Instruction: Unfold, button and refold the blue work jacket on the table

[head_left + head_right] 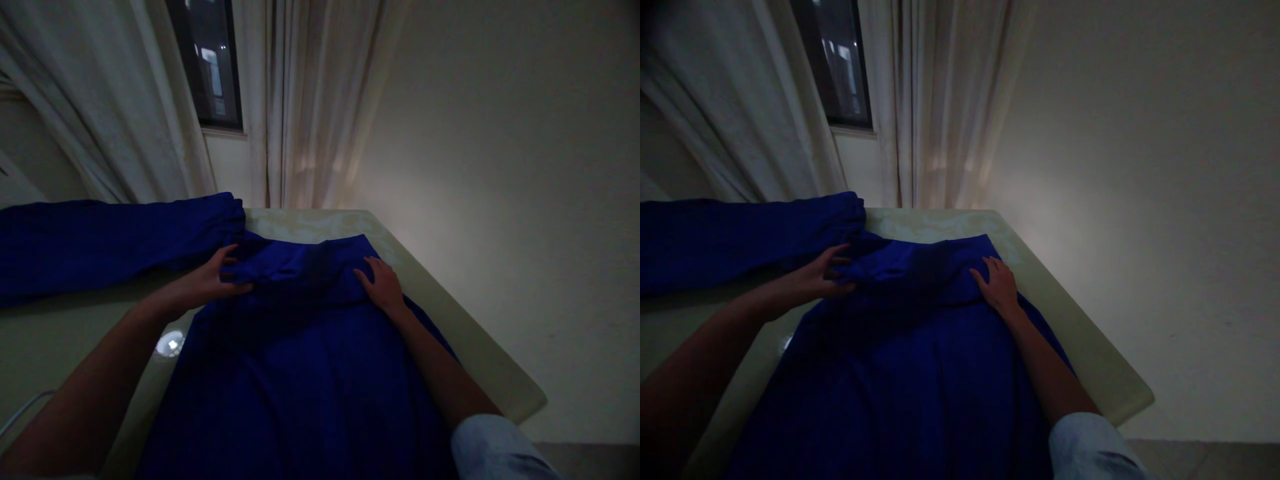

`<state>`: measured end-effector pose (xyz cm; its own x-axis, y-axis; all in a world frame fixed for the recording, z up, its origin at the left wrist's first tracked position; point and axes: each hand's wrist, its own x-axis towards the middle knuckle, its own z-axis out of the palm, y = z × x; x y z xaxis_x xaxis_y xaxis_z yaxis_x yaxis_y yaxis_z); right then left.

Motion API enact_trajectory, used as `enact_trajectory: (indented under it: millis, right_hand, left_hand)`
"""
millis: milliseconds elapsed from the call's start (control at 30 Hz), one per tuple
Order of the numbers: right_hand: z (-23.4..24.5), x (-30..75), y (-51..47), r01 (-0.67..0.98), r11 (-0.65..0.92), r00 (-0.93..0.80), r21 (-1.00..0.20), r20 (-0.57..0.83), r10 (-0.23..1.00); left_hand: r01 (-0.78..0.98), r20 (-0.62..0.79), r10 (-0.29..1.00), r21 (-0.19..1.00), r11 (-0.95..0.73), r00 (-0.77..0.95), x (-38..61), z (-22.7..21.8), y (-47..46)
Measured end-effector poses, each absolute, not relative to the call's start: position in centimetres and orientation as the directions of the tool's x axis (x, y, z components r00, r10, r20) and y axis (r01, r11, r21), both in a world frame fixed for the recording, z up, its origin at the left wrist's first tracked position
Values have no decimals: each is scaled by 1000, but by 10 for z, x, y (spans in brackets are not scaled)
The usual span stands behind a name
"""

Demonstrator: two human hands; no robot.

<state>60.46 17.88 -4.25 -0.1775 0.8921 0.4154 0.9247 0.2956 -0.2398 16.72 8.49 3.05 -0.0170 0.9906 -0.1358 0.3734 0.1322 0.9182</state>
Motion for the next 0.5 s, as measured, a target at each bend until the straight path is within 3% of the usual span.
enact_trajectory:
  millis: [67, 133, 333, 500]
  right_hand:
    - [-41, 611, 181, 960, 184, -81, -210, 422, 903]
    - [-40, 617, 183, 973, 113, -23, -200, 405, 914]
    - [-42, 633, 189, 937, 19, 86, -349, 281, 956]
    - [-40, 639, 196, 861, -86, 180, -501, 142, 973]
  left_hand:
    - [259, -367, 929, 902, 345, 40, 160, 17, 85]
    - [213, -399, 915, 901, 379, 56, 160, 7, 86]
    - [453, 45, 973, 889, 65, -228, 163, -11, 103]
    - [589, 64, 913, 782, 205, -403, 144, -26, 112]
